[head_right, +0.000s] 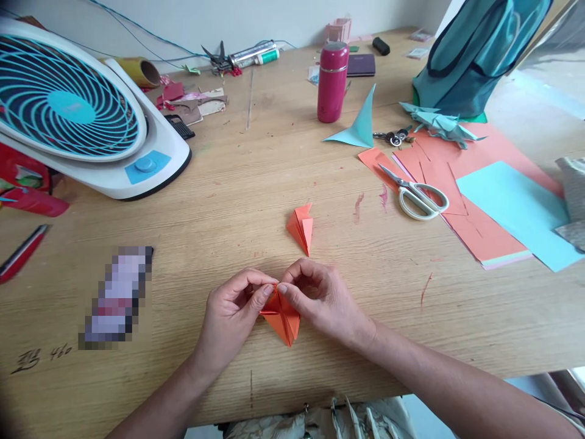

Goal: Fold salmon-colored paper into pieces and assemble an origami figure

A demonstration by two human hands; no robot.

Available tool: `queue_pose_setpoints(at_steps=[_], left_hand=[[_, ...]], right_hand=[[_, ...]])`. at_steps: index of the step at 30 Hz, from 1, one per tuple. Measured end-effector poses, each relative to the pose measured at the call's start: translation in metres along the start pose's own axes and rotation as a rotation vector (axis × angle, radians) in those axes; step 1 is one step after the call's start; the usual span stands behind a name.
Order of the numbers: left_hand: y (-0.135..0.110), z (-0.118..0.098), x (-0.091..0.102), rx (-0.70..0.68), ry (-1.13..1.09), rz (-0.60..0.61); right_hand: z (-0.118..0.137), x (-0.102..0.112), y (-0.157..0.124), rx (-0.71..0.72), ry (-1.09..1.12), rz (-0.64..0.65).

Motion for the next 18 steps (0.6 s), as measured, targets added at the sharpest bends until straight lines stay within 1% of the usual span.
queue_pose_setpoints(at_steps=[7, 18], left_hand=[[-0.0017, 0.0017, 0.0002, 0.019, 0.017, 0.005], [-0.0025, 0.0009, -0.0019, 0.039, 0.001, 0.019]], right_hand=[[-0.0014, 0.0002, 0.0005, 0.003, 0.013, -0.01], [0.0055, 0.0008, -0.0014, 0.096, -0.102, -0.01]])
Point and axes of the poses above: each hand's wrist, its own y-axis towards the middle knuckle, its own x-axis out of the back of the hand, z = x × y, the point moved 8 cm from there along y, towards the middle knuckle, and after that the axes turned 6 degrees about y, right-handed, at the moved point
